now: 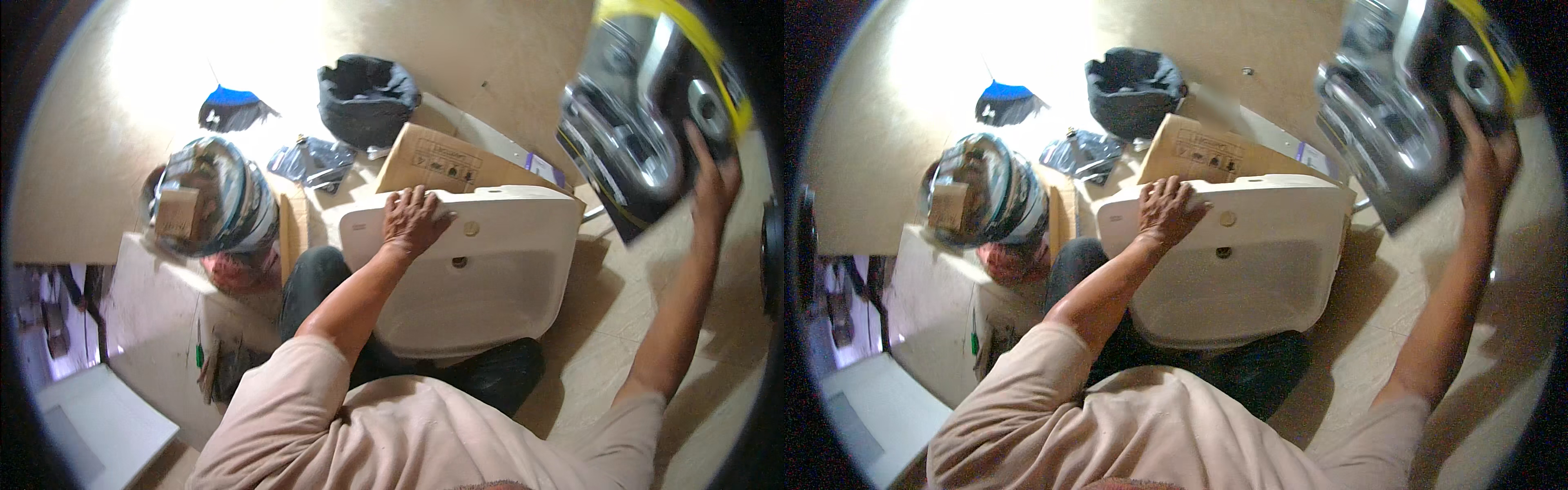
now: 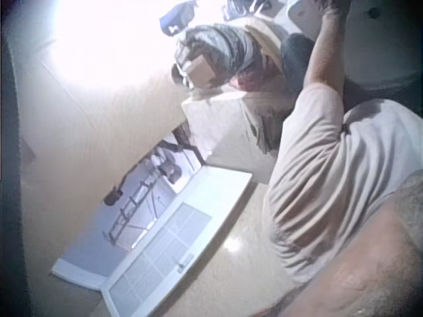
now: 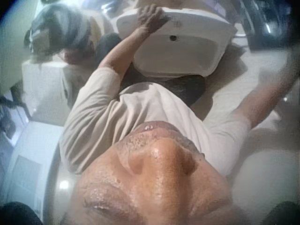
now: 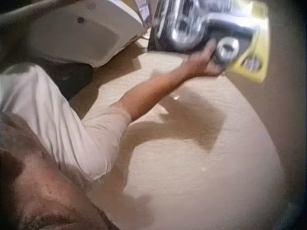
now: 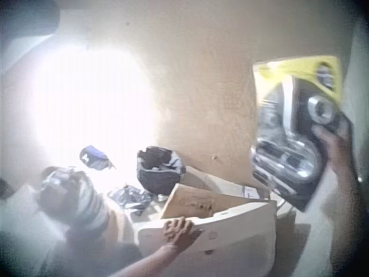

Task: The person assembles a sink fixture by inserting components through the pre-drilled holes in the basin and attaching securing hardware to the underside.

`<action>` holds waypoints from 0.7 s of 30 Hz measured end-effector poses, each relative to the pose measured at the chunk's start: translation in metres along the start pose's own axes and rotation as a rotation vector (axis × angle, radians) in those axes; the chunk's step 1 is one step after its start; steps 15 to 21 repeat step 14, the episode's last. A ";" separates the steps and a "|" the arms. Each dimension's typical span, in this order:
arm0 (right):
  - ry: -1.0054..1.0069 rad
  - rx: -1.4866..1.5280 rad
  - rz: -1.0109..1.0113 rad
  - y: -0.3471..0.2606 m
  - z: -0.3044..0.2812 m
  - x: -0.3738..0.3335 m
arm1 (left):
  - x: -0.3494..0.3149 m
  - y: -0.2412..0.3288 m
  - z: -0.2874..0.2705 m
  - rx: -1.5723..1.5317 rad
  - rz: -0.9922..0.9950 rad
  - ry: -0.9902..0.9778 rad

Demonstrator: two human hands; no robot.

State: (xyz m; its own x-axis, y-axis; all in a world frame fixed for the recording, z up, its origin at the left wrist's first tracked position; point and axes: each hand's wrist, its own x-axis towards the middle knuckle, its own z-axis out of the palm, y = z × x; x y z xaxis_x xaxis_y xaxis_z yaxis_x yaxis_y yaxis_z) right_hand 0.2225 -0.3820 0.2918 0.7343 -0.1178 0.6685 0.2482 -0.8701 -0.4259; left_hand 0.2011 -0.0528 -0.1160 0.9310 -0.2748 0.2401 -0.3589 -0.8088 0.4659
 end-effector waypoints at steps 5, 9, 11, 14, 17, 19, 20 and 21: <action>0.011 -0.031 0.342 -0.040 -0.078 -0.105 | -0.003 -0.004 -0.015 -0.107 0.044 -0.034; -0.109 0.221 0.642 -0.042 -0.037 -0.196 | -0.024 -0.042 -0.022 -0.323 0.023 0.265; -0.087 0.345 0.656 -0.044 -0.015 -0.243 | -0.040 -0.033 -0.043 -0.902 -0.113 0.110; -0.202 0.660 0.780 -0.042 0.001 -0.284 | -0.082 -0.039 -0.056 -1.303 -0.391 -0.215; -0.202 0.660 0.780 -0.042 0.001 -0.284 | -0.082 -0.039 -0.056 -1.303 -0.391 -0.215; -0.202 0.660 0.780 -0.042 0.001 -0.284 | -0.082 -0.039 -0.056 -1.303 -0.391 -0.215; -0.202 0.660 0.780 -0.042 0.001 -0.284 | -0.082 -0.039 -0.056 -1.303 -0.391 -0.215; -0.202 0.660 0.780 -0.042 0.001 -0.284 | -0.082 -0.039 -0.056 -1.303 -0.391 -0.215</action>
